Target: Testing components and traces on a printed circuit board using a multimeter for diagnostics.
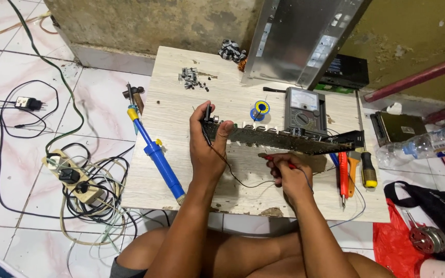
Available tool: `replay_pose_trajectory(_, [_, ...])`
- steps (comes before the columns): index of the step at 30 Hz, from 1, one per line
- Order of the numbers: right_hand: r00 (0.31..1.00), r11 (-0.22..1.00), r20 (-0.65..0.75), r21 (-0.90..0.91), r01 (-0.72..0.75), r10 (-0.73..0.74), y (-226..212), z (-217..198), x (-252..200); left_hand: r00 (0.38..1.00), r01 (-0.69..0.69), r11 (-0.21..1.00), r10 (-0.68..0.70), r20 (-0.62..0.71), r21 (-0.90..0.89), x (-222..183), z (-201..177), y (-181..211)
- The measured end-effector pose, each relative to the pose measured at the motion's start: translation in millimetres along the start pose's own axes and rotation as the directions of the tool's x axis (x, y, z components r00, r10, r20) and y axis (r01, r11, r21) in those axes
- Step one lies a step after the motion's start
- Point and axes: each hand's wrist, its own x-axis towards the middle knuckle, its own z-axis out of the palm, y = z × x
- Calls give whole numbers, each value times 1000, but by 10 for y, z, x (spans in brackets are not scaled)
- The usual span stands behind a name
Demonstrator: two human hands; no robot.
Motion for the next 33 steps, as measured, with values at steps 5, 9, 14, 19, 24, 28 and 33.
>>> replay_pose_trajectory(5, [995, 988, -84, 133, 71, -61, -138, 35, -283, 1000, -9, 1000, 10, -4, 10, 6, -16, -24])
replay_pose_trajectory(9, [879, 876, -65, -147, 460, -472, 285, -305, -493, 999, -22, 1000, 22, 34, -3, -13, -65, -20])
replay_pose_trajectory(14, [887, 797, 292, -400, 454, -358, -57, -645, -914, 989, -53, 999, 53, 136, -4, -83, -177, 85])
replay_pose_trajectory(19, [800, 721, 433, -380, 580, -415, -158, -935, -1064, 984, -45, 999, 48, 170, -20, -173, -288, 106])
replay_pose_trajectory(24, [588, 549, 112, -251, 797, -801, 128, -1202, -1048, 975, -12, 991, -18, 220, 135, -279, -490, 119])
replay_pose_trajectory(28, [422, 463, -208, -541, 702, -883, -27, -1159, -1094, 974, -114, 942, 43, 224, 316, -334, -671, 72])
replay_pose_trajectory(33, [723, 805, -355, -257, 534, -593, -125, -1167, -1025, 937, -281, 888, 172, 305, 363, -424, -860, 131])
